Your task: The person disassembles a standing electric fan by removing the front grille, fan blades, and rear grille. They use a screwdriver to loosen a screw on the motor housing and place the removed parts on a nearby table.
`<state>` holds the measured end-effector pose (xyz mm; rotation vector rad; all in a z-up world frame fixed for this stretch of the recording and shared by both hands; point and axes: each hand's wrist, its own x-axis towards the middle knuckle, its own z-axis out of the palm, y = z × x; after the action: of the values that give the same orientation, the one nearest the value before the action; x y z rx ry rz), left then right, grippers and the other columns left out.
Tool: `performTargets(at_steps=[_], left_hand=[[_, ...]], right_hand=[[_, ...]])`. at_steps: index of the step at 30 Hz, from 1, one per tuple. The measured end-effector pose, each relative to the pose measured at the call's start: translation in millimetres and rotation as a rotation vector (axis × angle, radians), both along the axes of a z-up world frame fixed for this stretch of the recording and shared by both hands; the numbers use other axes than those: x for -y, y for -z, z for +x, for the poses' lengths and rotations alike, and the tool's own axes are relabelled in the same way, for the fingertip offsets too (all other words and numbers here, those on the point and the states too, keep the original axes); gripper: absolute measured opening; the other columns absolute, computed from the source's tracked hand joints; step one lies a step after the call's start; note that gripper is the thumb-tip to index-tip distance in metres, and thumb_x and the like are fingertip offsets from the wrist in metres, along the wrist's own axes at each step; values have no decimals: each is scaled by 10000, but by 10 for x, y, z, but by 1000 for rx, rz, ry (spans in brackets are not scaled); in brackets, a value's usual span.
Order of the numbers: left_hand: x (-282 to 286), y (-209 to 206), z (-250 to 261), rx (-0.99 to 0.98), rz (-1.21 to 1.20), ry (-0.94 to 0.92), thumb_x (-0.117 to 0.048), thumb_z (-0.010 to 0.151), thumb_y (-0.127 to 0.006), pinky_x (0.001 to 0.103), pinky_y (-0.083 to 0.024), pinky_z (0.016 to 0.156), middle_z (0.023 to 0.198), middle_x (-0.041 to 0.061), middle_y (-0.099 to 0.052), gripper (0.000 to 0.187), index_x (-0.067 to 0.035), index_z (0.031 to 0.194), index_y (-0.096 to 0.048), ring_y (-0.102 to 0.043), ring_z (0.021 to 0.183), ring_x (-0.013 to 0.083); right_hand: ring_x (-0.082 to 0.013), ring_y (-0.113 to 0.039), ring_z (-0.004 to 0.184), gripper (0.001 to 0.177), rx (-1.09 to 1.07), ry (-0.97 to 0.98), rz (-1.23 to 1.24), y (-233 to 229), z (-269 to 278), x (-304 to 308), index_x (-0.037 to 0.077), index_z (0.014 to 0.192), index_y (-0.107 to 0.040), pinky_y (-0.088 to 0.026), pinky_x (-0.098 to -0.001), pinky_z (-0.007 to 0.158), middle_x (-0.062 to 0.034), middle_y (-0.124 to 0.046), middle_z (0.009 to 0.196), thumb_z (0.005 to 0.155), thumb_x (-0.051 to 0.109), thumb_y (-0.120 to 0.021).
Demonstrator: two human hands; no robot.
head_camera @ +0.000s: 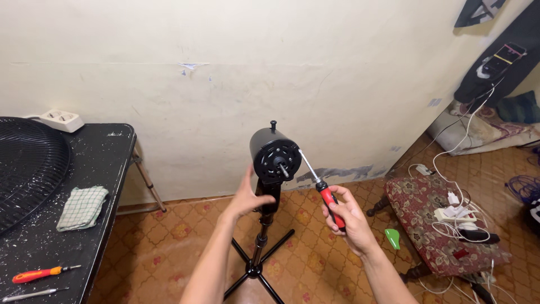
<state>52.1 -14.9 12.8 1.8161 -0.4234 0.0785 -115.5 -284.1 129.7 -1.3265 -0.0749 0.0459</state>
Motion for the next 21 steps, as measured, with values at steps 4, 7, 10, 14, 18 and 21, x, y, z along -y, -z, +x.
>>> performTargets(at_steps=[4,7,10,14,18,21], left_hand=[[336,162,-59,56,-70,-67,-360,655,-937,432,-477,1055,1276,201,-633,880,-10,1321,-480,-625,1221,327],[435,141,-173,119,-134,-164,-318,679,-917,418,-535,949,1113,190,-709,690,4,1165,-548,-705,1066,312],[455,66,-274,164,-144,-232,-303,694,-914,421,-534,936,1099,189,-709,640,-1,1139,-568,-703,1055,312],[426,-95,-255,151,-116,-389,-299,691,-925,431,-531,907,1101,196,-703,632,1,1129,-582,-692,1048,334],[287,-107,-217,168,-134,-365,-312,686,-917,417,-551,930,1111,198,-725,651,7,1144,-580,-718,1059,333],[244,52,-233,125,-83,-409,-310,679,-933,427,-538,944,1148,225,-698,702,18,1175,-560,-690,1093,351]], right_hand=[[-77,-478,551,389,36,-16,33,-16,-21,80,115,1347,-448,-302,-201,404,-95,-598,885,967,125,-535],[-82,-478,551,391,33,-11,30,0,-89,119,120,1346,-448,-299,-202,401,-96,-600,885,963,118,-531],[-80,-472,556,386,34,-8,17,16,-151,185,114,1345,-450,-295,-200,404,-96,-598,886,969,115,-534],[-76,-469,561,382,73,-18,28,-2,-145,237,105,1347,-451,-301,-200,412,-97,-598,894,975,118,-539],[-81,-476,559,405,73,-31,6,-18,-113,204,111,1356,-441,-310,-203,418,-102,-607,891,965,124,-546],[-80,-484,567,433,38,-54,-50,1,-108,143,131,1375,-437,-329,-204,425,-89,-616,893,957,133,-548]])
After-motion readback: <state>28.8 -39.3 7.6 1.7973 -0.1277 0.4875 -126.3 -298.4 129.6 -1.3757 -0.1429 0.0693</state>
